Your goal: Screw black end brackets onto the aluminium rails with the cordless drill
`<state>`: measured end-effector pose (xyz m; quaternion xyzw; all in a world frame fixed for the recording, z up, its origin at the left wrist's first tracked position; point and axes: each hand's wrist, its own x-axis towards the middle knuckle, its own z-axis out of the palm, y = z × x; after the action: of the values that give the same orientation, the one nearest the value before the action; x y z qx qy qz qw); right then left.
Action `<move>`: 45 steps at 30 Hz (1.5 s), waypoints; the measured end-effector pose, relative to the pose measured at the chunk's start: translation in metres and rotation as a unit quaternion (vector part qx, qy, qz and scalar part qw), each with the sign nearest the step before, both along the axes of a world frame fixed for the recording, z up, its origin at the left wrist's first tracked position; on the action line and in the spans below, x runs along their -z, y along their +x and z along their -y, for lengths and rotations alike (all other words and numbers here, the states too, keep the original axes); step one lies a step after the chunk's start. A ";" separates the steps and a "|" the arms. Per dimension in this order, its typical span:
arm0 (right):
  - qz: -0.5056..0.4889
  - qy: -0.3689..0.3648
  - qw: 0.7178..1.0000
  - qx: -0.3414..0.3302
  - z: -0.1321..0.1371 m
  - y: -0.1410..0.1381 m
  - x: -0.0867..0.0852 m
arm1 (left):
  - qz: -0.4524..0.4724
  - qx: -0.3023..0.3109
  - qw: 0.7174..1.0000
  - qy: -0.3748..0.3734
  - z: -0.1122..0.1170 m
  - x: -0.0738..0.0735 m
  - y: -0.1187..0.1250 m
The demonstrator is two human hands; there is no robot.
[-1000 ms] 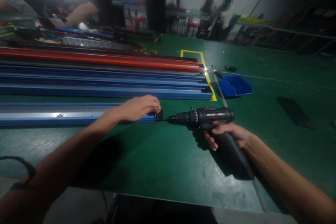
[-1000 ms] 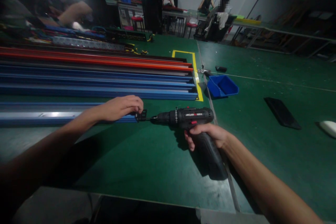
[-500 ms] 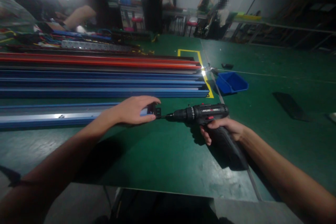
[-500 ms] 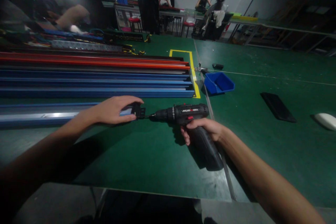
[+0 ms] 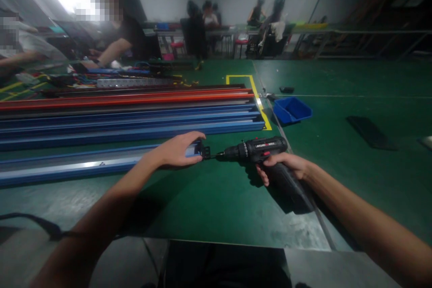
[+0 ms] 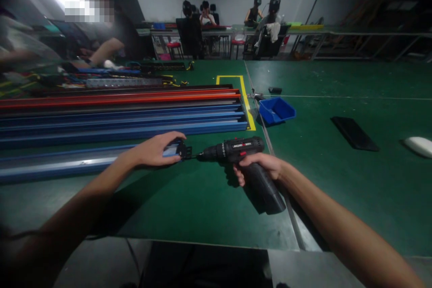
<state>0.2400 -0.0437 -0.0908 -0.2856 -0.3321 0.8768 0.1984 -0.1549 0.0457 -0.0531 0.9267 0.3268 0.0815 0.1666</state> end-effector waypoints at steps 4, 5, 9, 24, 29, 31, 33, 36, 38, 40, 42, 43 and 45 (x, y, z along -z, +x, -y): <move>0.004 0.009 1.000 -0.004 0.000 0.001 0.000 | 0.026 0.021 0.999 -0.002 -0.001 0.000 -0.001; 0.006 0.009 1.000 -0.002 0.000 0.001 0.001 | 0.032 0.028 0.999 -0.001 -0.002 0.001 -0.001; 0.011 0.011 1.000 0.002 -0.001 0.003 0.002 | 0.055 0.047 0.997 0.014 -0.003 0.002 0.000; 0.019 0.008 1.000 0.015 0.002 0.002 -0.001 | 0.021 0.009 1.000 0.001 -0.004 0.008 -0.002; 0.008 -0.013 1.000 0.005 0.001 0.003 0.000 | 0.034 0.013 0.999 0.012 -0.006 0.011 -0.005; 0.000 -0.010 1.000 0.003 0.000 0.003 0.000 | 0.037 0.019 0.999 0.018 -0.005 0.011 -0.006; 0.002 -0.004 1.000 0.001 0.001 0.003 -0.001 | 0.035 0.031 0.998 0.033 -0.003 0.010 -0.006; 0.017 -0.001 1.000 0.003 0.002 0.002 -0.003 | 0.037 0.050 0.996 0.057 -0.001 0.009 -0.006; 0.022 -0.011 1.000 0.006 0.003 0.002 -0.004 | 0.043 0.058 0.995 0.063 0.000 0.008 -0.006; 0.021 -0.024 0.999 0.009 0.003 0.002 -0.005 | 0.048 0.061 0.995 0.065 -0.001 0.009 -0.006; 0.021 -0.029 0.999 0.011 0.003 0.002 -0.005 | 0.051 0.063 0.995 0.066 -0.001 0.009 -0.006; 0.020 -0.030 0.999 0.011 0.004 0.002 -0.004 | 0.054 0.063 0.994 0.067 -0.002 0.010 -0.006; 0.018 -0.029 0.999 0.010 0.004 0.002 -0.003 | 0.058 0.063 0.994 0.066 -0.002 0.010 -0.006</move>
<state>0.2419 -0.0476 -0.0875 -0.3104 -0.3067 0.8788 0.1931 -0.1607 0.0472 -0.0630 0.9481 0.2516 0.1458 0.1285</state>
